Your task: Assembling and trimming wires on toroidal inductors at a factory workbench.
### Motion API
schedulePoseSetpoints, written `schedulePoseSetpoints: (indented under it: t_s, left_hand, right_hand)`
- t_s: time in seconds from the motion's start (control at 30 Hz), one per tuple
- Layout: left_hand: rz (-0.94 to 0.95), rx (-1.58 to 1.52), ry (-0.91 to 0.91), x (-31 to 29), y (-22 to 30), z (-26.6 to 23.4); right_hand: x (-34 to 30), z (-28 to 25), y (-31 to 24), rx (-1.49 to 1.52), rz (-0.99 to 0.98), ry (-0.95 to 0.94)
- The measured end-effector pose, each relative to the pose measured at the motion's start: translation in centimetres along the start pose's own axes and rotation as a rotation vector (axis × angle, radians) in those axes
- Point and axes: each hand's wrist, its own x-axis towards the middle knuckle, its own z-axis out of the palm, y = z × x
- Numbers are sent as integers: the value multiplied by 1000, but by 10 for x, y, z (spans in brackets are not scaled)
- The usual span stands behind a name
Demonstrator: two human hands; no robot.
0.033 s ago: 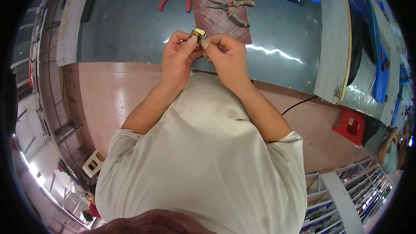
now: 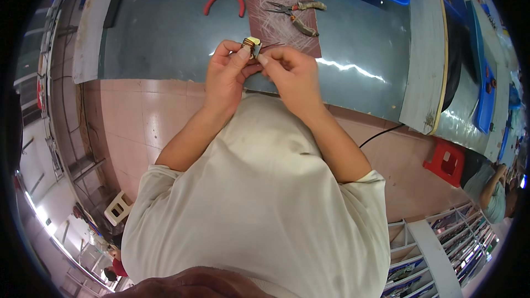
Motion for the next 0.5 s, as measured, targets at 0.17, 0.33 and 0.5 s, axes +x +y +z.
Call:
schedulePoseSetpoints:
  t_s: [0.17, 0.33, 0.5]
  left_hand:
    - [-43, -12, 15, 8, 16, -20]
    - [-34, -15, -82, 14, 28, -25]
    - [-29, -5, -174, 20, 34, -37]
  right_hand:
    - [23, -47, -25, -1061, -738, 235]
    - [80, -60, -17, -1472, -819, 122]
    - [93, -61, -23, -1612, -690, -5]
